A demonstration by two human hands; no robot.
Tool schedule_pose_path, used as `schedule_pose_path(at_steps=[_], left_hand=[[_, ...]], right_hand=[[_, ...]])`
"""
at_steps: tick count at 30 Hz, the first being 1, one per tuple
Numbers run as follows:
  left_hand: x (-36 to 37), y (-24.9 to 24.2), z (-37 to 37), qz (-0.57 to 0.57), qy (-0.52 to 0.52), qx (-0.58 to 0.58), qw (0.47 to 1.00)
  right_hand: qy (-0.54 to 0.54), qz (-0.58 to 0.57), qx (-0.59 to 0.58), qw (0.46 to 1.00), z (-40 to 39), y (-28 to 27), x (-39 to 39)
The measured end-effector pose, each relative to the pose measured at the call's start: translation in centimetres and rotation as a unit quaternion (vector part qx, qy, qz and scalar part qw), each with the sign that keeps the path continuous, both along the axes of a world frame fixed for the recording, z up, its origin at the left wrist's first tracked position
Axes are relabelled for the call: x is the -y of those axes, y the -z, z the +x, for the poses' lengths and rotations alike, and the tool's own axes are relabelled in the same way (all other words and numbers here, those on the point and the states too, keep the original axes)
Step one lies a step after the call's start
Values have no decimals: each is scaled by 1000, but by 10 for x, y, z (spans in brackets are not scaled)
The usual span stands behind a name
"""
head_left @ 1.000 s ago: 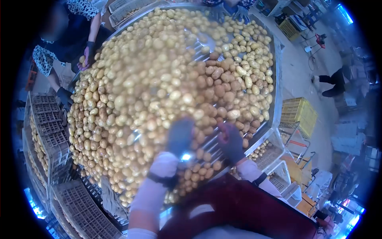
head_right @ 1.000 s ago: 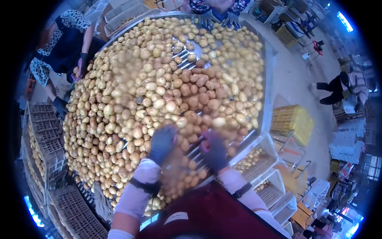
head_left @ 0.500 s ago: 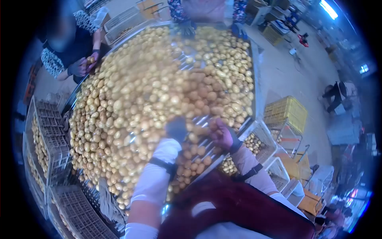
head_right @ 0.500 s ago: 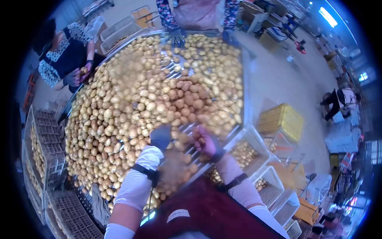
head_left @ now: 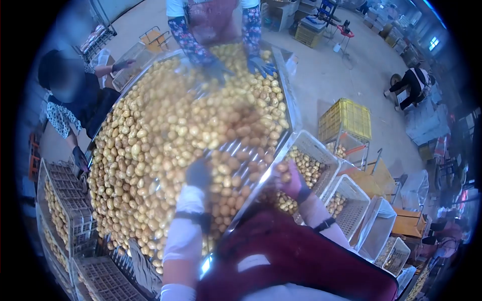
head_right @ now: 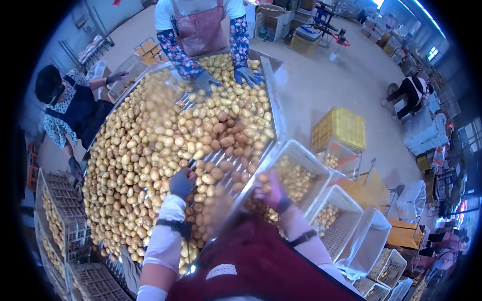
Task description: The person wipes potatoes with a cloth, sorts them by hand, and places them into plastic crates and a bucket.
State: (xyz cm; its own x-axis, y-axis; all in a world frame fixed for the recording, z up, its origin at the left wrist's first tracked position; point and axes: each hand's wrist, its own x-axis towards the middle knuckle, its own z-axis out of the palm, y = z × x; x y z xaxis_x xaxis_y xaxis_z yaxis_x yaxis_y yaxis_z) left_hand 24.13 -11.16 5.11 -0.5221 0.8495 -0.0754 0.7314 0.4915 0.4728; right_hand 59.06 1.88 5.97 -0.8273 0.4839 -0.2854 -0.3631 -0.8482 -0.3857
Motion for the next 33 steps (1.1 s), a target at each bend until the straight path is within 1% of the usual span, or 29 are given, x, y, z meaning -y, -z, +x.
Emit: schedule_pose_path(at_steps=[1, 2, 3, 4, 6, 7, 8, 9, 10, 11, 13, 14, 15, 16, 17, 18, 19, 20, 21, 22, 23, 25, 26, 27, 28, 29, 30, 32, 33], left_hand=[[6, 1, 5, 65, -50, 49, 995], [11, -5, 16, 139, -50, 8, 989], [8, -17, 33, 208, -43, 51, 976], [5, -29, 50, 273, -30, 92, 957], [-2, -62, 90, 333, 44, 149, 930], [-6, -77, 110, 318, 130, 159, 925], [-12, -89, 129, 276, 242, 153, 917], [-19, -97, 145, 234, 341, 142, 900], [-27, -104, 163, 196, 435, 140, 868], [-30, -104, 174, 250, 432, 128, 857], [-32, -103, 187, 356, 426, 102, 825], [-30, -104, 181, 347, 408, 88, 840], [-27, -104, 172, 336, 390, 76, 854], [-24, -103, 161, 325, 371, 63, 868], [-24, -81, 146, 351, 314, 122, 874], [-23, -68, 122, 300, 228, 248, 892], [-21, -70, 100, 293, 149, 352, 876], [-20, -72, 78, 298, 60, 451, 839], [-20, -68, 48, 318, 48, 328, 888], [-20, -64, 19, 327, 19, 198, 924], [-23, -46, -18, 258, 55, -154, 952], [-36, -48, -59, 254, 35, -139, 957], [-44, -49, -76, 252, 27, -131, 958], [-55, -37, -93, 255, 23, -139, 957], [-67, -18, -108, 258, 20, -145, 955], [-74, 2, -121, 260, 17, -152, 953], [-75, 5, -120, 252, 3, -154, 955], [-72, 7, -103, 237, -24, -159, 958], [-67, 10, -97, 219, -40, -112, 968]], right_hand=[[56, -21, 132, 990, 19, 11, 1], [110, -44, 261, 958, 35, 20, 8], [97, 178, 296, 933, 45, 25, 23], [76, 392, 318, 860, 54, 29, 39], [2, 383, 226, 896, 49, 14, 47], [-44, 147, 116, 981, 28, -21, 48], [-88, -98, -2, 991, 11, -48, 48], [-87, -85, -30, 992, 2, -57, 49], [-11, 220, 49, 974, -4, -64, 50], [70, 502, 119, 854, -8, -70, 48], [157, 551, 123, 810, -3, -64, 38], [150, 336, 68, 927, 21, -49, 32], [130, 98, 12, 987, 53, -31, 28], [178, 51, -4, 983, 89, -15, 27], [227, 8, -24, 973, 124, 1, 27], [276, -31, -44, 960, 160, 18, 27], [290, -30, 40, 956, 189, -5, 38], [299, -48, 30, 953, 231, 6, 34], [414, -53, 193, 888, 278, 30, 44], [339, 0, 103, 935, 358, 95, 45], [254, 58, 18, 965, 429, 151, 45], [454, -57, 280, 844, 399, 152, 37], [533, -111, 398, 738, 378, 154, 34], [467, 131, 589, 646, 352, 169, 20], [351, 360, 716, 484, 290, 154, 3], [322, 417, 659, 537, 216, 130, -9], [289, 463, 592, 593, 83, 43, -19], [213, 614, 504, 569, -56, 18, -37], [107, 741, 373, 548, -123, -32, -45]])
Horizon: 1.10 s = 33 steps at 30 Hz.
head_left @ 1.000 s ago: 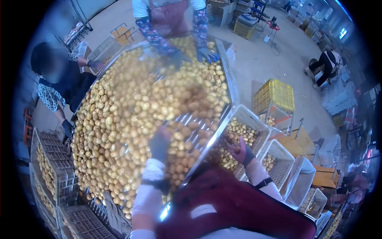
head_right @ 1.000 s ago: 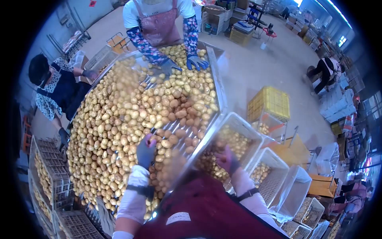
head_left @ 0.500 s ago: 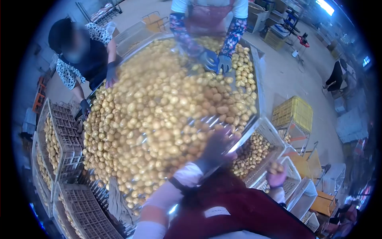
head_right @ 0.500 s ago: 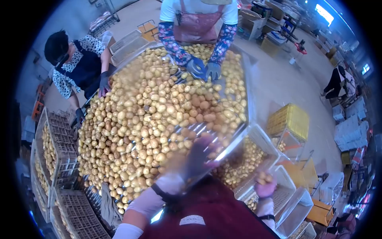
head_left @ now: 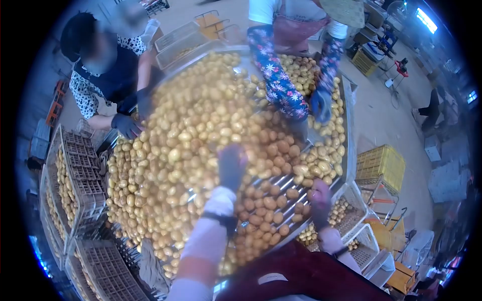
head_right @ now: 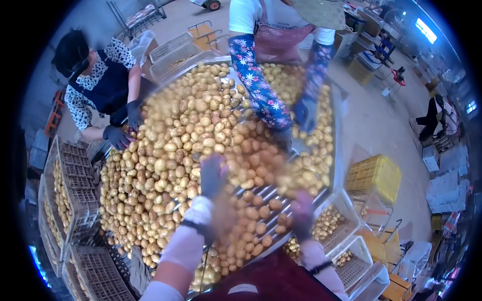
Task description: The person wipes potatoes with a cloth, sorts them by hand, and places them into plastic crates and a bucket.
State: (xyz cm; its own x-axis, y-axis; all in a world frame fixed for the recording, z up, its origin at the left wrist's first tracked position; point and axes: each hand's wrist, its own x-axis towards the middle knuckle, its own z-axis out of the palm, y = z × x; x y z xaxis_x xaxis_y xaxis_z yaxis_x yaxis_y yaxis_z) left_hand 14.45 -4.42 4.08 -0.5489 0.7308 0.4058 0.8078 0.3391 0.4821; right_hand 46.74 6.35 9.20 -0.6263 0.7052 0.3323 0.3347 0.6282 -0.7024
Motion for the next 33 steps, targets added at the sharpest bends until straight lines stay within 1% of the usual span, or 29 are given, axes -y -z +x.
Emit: schedule_pose_path(at_steps=[1, 2, 3, 4, 5, 6, 8, 9, 10, 11, 12, 13, 14, 16, 17, 18, 20, 21, 22, 23, 24, 25, 27, 28, 29, 30, 31, 32, 33], left_hand=[[8, 13, 13, 74, -3, 116, 990], [22, 17, 22, 59, 4, 119, 991], [35, 21, 31, 43, 11, 121, 992], [50, 2, 38, -63, 30, 10, 997], [61, -18, 43, -170, 51, -99, 979], [67, -31, 48, -202, 50, -25, 978], [72, -51, 64, -260, 42, 127, 956], [77, -61, 71, -227, 42, 124, 965], [81, -70, 78, -193, 43, 120, 973], [85, -74, 81, -157, 45, 114, 980], [90, -70, 79, -161, 73, 163, 971], [97, -58, 69, -112, 81, 127, 982], [102, -40, 54, -62, 89, 91, 990], [92, -47, 34, -37, 17, 49, 998], [87, -55, 27, -63, -61, 44, 995], [84, -46, 17, -80, -59, 8, 995], [81, -6, -11, -108, -54, -64, 991], [77, 3, -20, -168, -50, -55, 983], [71, 11, -25, -226, -49, -44, 972], [69, 18, -28, -287, -47, -33, 956], [62, 15, -31, -311, -65, -36, 948], [60, 11, -32, -325, -62, -1, 943], [51, -2, -33, -349, -56, 67, 933], [63, -2, -27, -265, -29, 106, 958], [73, 1, -13, -170, -32, 155, 973], [82, 0, 0, -73, -32, 201, 976], [88, -2, 10, 22, -29, 243, 969], [89, -11, 33, 62, -34, 251, 965], [90, -31, 62, 53, 3, 225, 973]], right_hand=[[-6, -58, -46, 997, -42, 31, 0], [-74, -124, -25, 989, -95, 3, -1], [-104, -158, -18, 982, -141, 11, -5], [-151, -87, -23, 984, -182, 30, -14], [-196, -17, -31, 980, -220, 56, -23], [-186, 44, -19, 981, -255, 89, -31], [-173, 91, 45, 980, -288, 99, -37], [-166, 78, 95, 978, -294, 72, -36], [-159, 66, 145, 974, -297, 57, -33], [-167, 66, 128, 975, -298, 63, -33], [-173, 68, 110, 976, -295, 72, -37], [-178, 69, 93, 977, -290, 71, -39], [-185, 42, 78, 979, -282, 70, -41], [-184, -34, 183, 965, -262, 61, -41], [-179, -72, 234, 953, -247, 57, -40], [-217, -4, 180, 959, -231, 76, -40], [-202, -23, 125, 971, -199, 94, -32], [-194, -34, 100, 975, -186, 96, -29], [-185, -101, 180, 961, -174, 68, -27], [-183, -145, 179, 956, -165, 64, -25], [-179, -189, 174, 950, -157, 63, -25], [-175, -231, 166, 943, -151, 61, -26], [-140, -220, 35, 965, -133, 65, -19], [-124, -212, -28, 969, -123, 56, -12], [-112, -325, -70, 936, -104, 48, -2], [-98, -433, -113, 889, -88, 11, 13], [-82, -533, -158, 827, -78, -9, 24], [-79, -623, -204, 751, -70, -6, 31], [-74, -708, -242, 660, -60, -1, 40]])
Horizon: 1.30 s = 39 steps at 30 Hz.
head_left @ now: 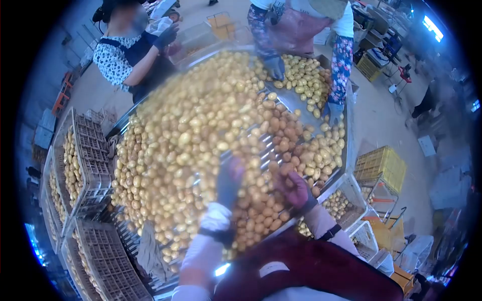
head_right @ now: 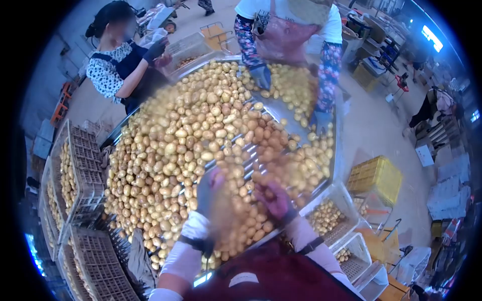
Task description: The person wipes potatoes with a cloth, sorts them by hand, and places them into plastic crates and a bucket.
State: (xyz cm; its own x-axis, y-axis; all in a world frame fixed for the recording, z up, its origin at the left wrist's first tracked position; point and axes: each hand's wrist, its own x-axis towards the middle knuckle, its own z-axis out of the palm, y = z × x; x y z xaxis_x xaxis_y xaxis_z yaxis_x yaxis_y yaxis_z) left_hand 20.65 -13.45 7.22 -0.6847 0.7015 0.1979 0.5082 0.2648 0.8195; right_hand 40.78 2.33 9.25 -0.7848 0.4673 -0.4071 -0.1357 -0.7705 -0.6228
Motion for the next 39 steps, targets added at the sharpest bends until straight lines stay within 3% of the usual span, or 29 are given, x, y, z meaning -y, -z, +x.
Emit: schedule_pose_path(at_steps=[1, 3, 4, 5, 6, 7, 9, 10, 13, 14, 16, 17, 18, 20, 22, 24, 25, 26, 27, 28, 30, 33, 35, 37, 39], left_hand=[[1, -21, 29, 0, 36, -28, 999], [-1, -45, 77, 3, 164, -148, 975], [-2, -49, 96, 36, 206, -196, 958], [0, -62, 102, 30, 201, -174, 964], [-1, -77, 105, 23, 200, -152, 968], [-3, -85, 105, 16, 201, -130, 971], [-3, -70, 78, 6, 143, -30, 989], [-4, -57, 59, 2, 111, 20, 994], [-7, -20, 9, 37, 47, -97, 993], [-12, -17, -10, 9, 65, -127, 990], [-30, 8, -48, -24, 128, -197, 972], [-36, 36, -62, -56, 152, -200, 966], [-43, 47, -68, -87, 174, -204, 959], [-56, 60, -75, -122, 175, -273, 938], [-72, 57, -67, -162, 169, -325, 916], [-90, 43, -56, -280, 164, -308, 894], [-95, 45, -52, -283, 170, -287, 899], [-100, 46, -51, -287, 173, -268, 903], [-104, 47, -53, -292, 174, -251, 907], [-104, 52, -55, -304, 175, -229, 908], [-97, 65, -57, -326, 176, -185, 910], [-75, 51, -58, -247, 157, -158, 943], [-60, 58, -46, -155, 103, -138, 973], [-43, 37, -26, -137, 112, -176, 968], [-27, 9, -11, -123, 105, -174, 971]], right_hand=[[1, -124, -35, 992, 10, 3, 9], [-75, -203, -221, 951, 20, -8, 16], [-109, -223, -242, 938, 27, -29, 16], [-144, -241, -262, 924, 34, -51, 17], [-131, -30, -146, 980, 47, -31, 10], [-107, 181, -20, 978, 68, 5, 0], [-37, 239, -38, 970, 117, 28, -15], [23, 223, -47, 973, 153, 41, -25], [217, 131, -43, 966, 252, 51, -23], [267, -62, -159, 948, 274, 22, -12], [279, -61, -17, 958, 349, 15, 6], [297, 259, 229, 890, 401, 51, 22], [258, 532, 442, 675, 430, 90, 33], [253, 438, 566, 651, 475, 145, 35], [244, 327, 679, 610, 502, 168, 45], [68, 431, 704, 560, 475, 148, 25], [140, 434, 693, 558, 381, 115, 18], [207, 458, 587, 635, 312, 103, 7], [139, 569, 528, 615, 220, 44, -9], [101, 628, 410, 653, 174, 39, -19], [-44, 749, 324, 576, 99, 34, -42], [-126, 704, 444, 540, 43, 16, -39], [-99, 707, 418, 561, 50, 53, -68], [-53, 702, 418, 574, 50, 68, -85], [28, 759, 396, 515, 35, 54, -99]])
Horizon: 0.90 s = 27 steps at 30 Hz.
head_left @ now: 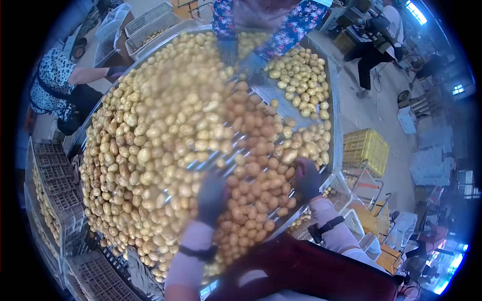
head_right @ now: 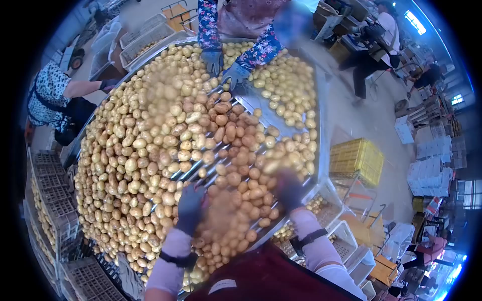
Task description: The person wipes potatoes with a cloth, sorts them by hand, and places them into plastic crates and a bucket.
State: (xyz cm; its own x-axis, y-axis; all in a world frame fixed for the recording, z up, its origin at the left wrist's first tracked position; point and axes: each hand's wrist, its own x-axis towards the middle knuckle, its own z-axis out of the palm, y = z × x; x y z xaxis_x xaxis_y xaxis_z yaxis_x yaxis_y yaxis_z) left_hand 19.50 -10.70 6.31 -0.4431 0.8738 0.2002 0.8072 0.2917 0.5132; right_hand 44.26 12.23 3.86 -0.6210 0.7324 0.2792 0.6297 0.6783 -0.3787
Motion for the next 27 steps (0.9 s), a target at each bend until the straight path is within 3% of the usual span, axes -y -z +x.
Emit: schedule_pose_path(at_steps=[1, 2, 5, 8, 11, 12, 14, 17, 19, 21, 23, 24, 26, 27], left_hand=[[9, -12, 9, 6, -19, 23, 1000], [19, -15, 18, 4, -36, 39, 999], [53, -20, 36, -12, -72, 69, 995], [71, -20, 41, -19, -65, 55, 996], [84, -15, 48, 27, -91, 85, 992], [88, -13, 48, -15, -112, 126, 986], [91, -5, 52, 39, -136, 125, 982], [88, -15, 61, 95, -145, 137, 975], [88, -23, 65, 122, -140, 170, 968], [86, -29, 66, 146, -148, 200, 958], [79, -36, 76, 204, -153, 224, 941], [73, -45, 84, 222, -132, 179, 949], [50, -75, 94, 252, -82, 88, 960], [38, -87, 96, 205, -29, 126, 970]], right_hand=[[0, 54, -24, 998, -9, -11, -8], [0, -8, -91, 996, -21, -20, -14], [-133, -11, -64, 989, -66, -29, -18], [-146, -104, 177, 968, -103, -13, -29], [-149, -126, 281, 940, -120, -28, -29], [-165, -110, 275, 941, -118, -30, -25], [-199, -74, 264, 941, -111, -26, -21], [-193, -121, 238, 944, -103, -11, -12], [-152, -295, 60, 941, -86, -3, -12], [-165, -308, -178, 920, -75, 22, -14], [-71, -561, -353, 745, -55, 11, 6], [-167, -521, -350, 761, -46, 21, 14], [-203, -679, -339, 619, -25, -21, 52], [-136, -836, -315, 429, -21, -80, 87]])
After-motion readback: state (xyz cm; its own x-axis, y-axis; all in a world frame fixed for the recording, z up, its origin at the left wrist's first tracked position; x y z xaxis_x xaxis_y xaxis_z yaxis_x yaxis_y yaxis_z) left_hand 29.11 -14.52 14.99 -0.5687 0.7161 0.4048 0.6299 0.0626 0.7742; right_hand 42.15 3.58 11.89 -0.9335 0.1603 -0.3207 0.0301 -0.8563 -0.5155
